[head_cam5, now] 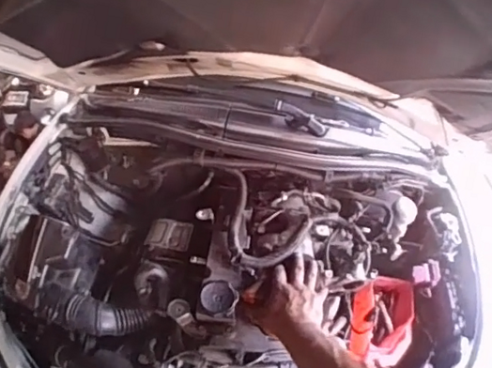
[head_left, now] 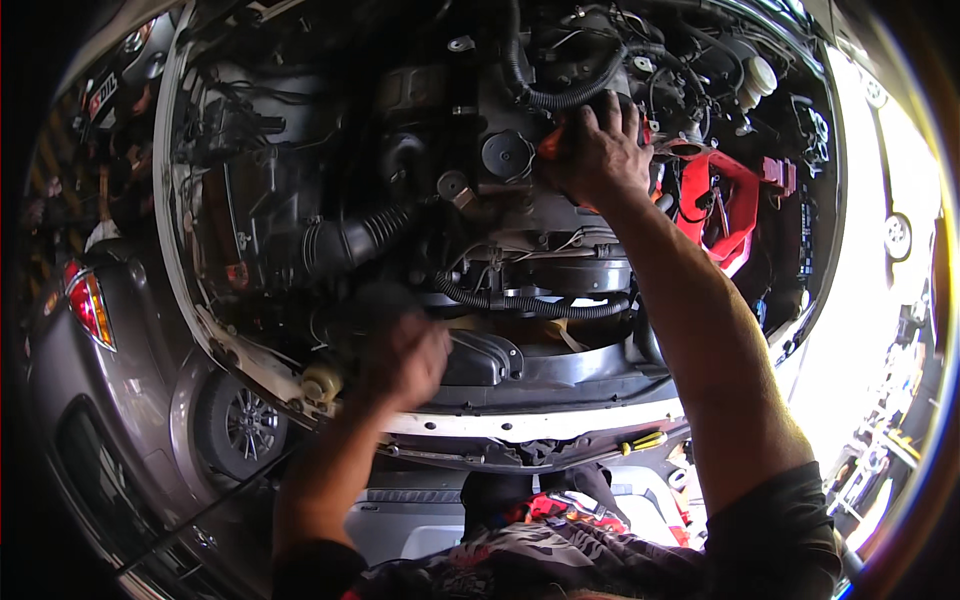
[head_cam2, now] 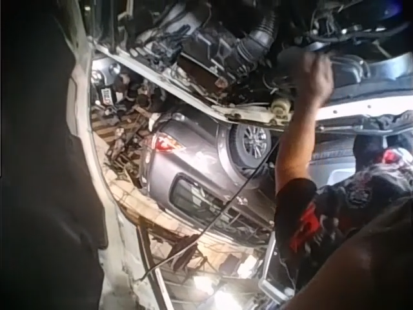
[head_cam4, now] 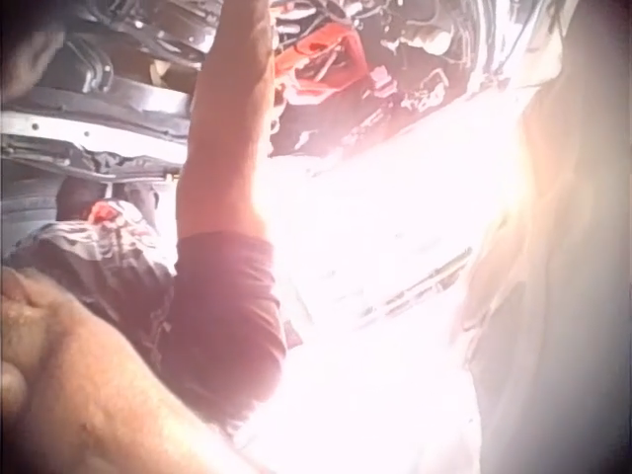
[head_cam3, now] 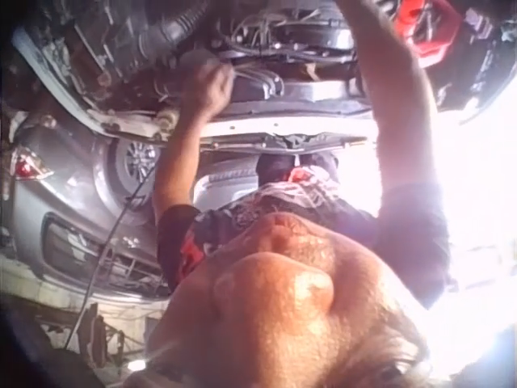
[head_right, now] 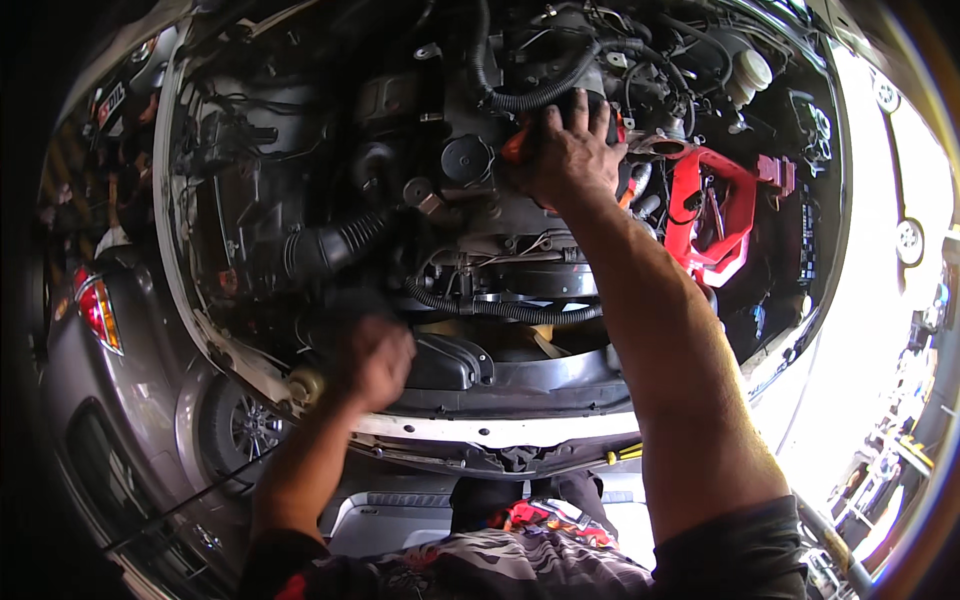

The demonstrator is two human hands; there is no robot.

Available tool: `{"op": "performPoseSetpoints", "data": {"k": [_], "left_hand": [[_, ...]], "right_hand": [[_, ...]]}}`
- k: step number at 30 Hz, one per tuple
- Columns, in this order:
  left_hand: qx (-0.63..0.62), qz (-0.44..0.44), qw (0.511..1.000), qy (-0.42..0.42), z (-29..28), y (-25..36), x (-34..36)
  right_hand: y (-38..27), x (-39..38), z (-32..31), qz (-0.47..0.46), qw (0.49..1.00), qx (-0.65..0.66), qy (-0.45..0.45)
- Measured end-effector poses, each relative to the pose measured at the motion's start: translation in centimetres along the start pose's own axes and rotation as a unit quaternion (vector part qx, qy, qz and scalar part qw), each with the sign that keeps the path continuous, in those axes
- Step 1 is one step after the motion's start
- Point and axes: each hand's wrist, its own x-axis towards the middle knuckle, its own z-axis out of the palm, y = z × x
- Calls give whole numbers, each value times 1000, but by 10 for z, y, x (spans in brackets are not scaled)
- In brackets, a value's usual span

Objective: Loosening and tightening components on a car engine using hand tools.

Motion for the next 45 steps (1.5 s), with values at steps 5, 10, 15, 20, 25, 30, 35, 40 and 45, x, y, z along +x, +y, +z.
{"op": "performPoseSetpoints", "data": {"k": [5,10,15,20,25,30,35,40,45], "left_hand": [[167,-41,978,121,-57,-91,199],[249,-224,924,-184,-49,-81,287],[270,-294,868,-296,-39,-81,314],[268,-312,860,-302,-37,-78,317],[306,-314,822,-363,-40,-55,328],[291,-326,846,-305,-31,-83,318],[280,-347,846,-291,-25,-90,323],[328,-330,844,-266,-21,-89,313],[305,-301,860,-278,-10,-90,317]], "right_hand": [[-6,2,-1,7,1000,13,10],[0,3,-4,16,1000,-7,-3],[4,2,-3,17,1000,8,-1],[3,3,0,7,1000,22,12],[10,0,-3,14,999,32,11],[3,1,-5,0,998,46,30],[5,0,-11,3,999,40,-20],[3,0,-4,10,999,46,-6],[16,1,6,9,998,54,19]]}}
